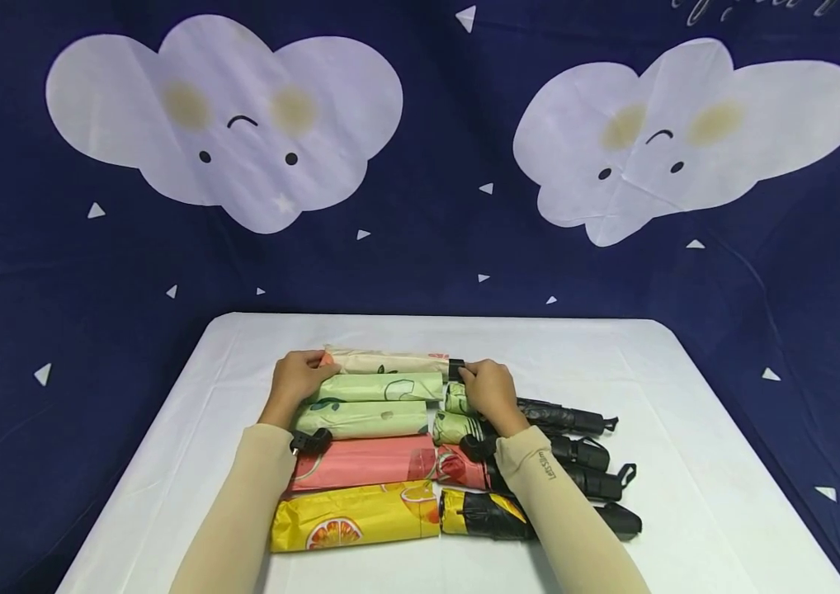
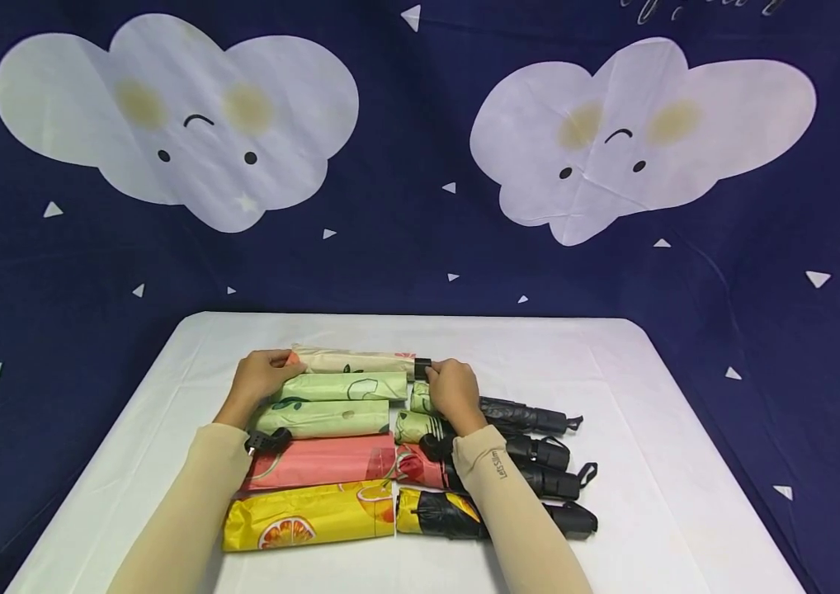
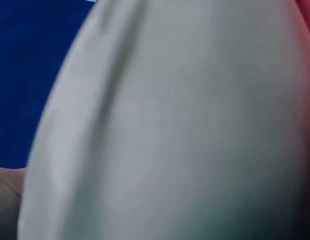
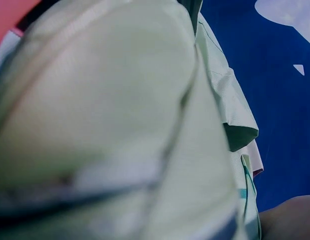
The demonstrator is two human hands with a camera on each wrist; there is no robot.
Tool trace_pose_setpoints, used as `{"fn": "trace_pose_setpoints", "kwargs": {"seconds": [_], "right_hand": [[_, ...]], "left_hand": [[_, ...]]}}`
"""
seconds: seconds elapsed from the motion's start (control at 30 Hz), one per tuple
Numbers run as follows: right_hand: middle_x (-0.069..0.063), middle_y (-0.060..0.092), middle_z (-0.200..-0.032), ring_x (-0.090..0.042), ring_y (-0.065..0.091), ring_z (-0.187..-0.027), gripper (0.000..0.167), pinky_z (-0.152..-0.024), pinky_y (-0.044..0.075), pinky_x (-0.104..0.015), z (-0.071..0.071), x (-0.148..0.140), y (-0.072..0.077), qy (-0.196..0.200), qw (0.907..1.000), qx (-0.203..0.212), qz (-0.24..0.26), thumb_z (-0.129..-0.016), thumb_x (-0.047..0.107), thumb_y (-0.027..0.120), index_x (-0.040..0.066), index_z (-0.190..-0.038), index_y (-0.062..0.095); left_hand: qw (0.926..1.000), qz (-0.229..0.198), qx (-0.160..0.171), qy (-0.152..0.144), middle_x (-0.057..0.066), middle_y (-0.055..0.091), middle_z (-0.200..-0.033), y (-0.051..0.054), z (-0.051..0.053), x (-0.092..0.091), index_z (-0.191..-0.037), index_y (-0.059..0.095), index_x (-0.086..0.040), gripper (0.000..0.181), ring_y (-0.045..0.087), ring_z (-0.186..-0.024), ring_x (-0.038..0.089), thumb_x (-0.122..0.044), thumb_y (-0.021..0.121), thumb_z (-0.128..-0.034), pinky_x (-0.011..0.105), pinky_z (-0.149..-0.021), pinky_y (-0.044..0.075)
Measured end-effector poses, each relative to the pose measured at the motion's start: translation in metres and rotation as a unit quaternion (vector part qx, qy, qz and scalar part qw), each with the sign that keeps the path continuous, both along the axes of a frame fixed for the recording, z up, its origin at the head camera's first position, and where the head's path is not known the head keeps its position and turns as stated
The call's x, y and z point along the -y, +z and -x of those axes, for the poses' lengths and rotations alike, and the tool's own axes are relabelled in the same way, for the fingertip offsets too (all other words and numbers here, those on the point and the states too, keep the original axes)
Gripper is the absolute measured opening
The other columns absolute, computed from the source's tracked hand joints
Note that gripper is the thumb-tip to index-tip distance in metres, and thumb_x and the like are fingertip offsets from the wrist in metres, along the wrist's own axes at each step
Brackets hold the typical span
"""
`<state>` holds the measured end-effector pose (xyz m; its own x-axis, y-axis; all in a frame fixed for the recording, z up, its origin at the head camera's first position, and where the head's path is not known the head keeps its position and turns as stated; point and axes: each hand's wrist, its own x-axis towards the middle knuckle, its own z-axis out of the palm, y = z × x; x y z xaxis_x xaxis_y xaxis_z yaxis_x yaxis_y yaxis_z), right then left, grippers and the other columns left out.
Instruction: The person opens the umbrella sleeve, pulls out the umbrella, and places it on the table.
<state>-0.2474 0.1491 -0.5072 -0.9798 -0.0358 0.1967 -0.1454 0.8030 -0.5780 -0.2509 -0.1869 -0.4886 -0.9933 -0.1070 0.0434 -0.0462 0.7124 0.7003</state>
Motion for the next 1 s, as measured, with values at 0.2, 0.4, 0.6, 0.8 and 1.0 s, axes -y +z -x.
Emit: {"fn": "trace_pose_setpoints", "kwargs": {"seconds": [0.2, 0.4, 0.6, 0.8, 1.0], "right_hand": [[-0.011, 0.071, -0.072, -0.012, 0.037, -0.039, 0.029, -0.044, 0.036, -0.029, -0.002, 0.002, -0.002, 0.006, 0.9998, 0.021, 0.004, -0.103, 0.020, 0.063, -0.001, -0.122, 0.073], [-0.011, 0.069, -0.069, -0.013, 0.034, -0.040, 0.030, -0.046, 0.036, -0.030, -0.003, 0.002, -0.003, 0.005, 0.9998, 0.015, 0.009, -0.104, 0.020, 0.063, -0.001, -0.122, 0.073], [-0.018, 0.074, -0.083, -0.012, 0.035, -0.037, 0.028, -0.042, 0.035, -0.029, -0.002, 0.001, -0.006, 0.002, 0.9971, -0.055, 0.053, -0.102, 0.017, 0.065, -0.002, -0.121, 0.073], [-0.016, 0.076, -0.084, -0.022, 0.058, -0.048, 0.030, -0.042, 0.040, -0.024, 0.001, -0.004, 0.002, -0.012, 0.9754, -0.117, 0.187, -0.100, 0.023, 0.070, 0.003, -0.122, 0.074], [-0.014, 0.075, -0.112, -0.021, 0.073, -0.100, 0.034, -0.080, 0.057, -0.018, -0.002, -0.015, 0.034, -0.009, 0.9167, -0.135, 0.376, -0.091, 0.023, 0.080, 0.002, -0.118, 0.076]], "left_hand": [[0.9996, -0.012, -0.017, 0.022, 0.022, 0.069, -0.122, -0.009, -0.004, 0.000, -0.130, 0.068, 0.001, 0.051, 0.063, -0.117, 0.043, -0.029, 0.079, -0.0912, 0.056, -0.102, 0.047], [0.9984, -0.033, -0.029, 0.036, 0.022, 0.069, -0.122, -0.009, -0.006, -0.002, -0.131, 0.068, 0.000, 0.050, 0.065, -0.114, 0.041, -0.028, 0.079, -0.0903, 0.055, -0.101, 0.048], [0.9953, -0.077, -0.032, 0.050, 0.019, 0.069, -0.123, 0.000, -0.004, -0.004, -0.135, 0.066, -0.003, 0.051, 0.066, -0.116, 0.037, -0.027, 0.079, -0.0910, 0.051, -0.098, 0.052], [0.9804, -0.181, -0.056, 0.054, 0.015, 0.069, -0.126, 0.019, 0.000, -0.005, -0.138, 0.065, -0.008, 0.055, 0.067, -0.116, 0.031, -0.027, 0.082, -0.0899, 0.039, -0.093, 0.056], [0.9228, -0.379, -0.066, 0.027, 0.017, 0.060, -0.142, 0.047, -0.004, -0.008, -0.145, 0.058, -0.008, 0.061, 0.060, -0.126, 0.023, -0.017, 0.082, -0.0895, 0.019, -0.091, 0.054]]}}
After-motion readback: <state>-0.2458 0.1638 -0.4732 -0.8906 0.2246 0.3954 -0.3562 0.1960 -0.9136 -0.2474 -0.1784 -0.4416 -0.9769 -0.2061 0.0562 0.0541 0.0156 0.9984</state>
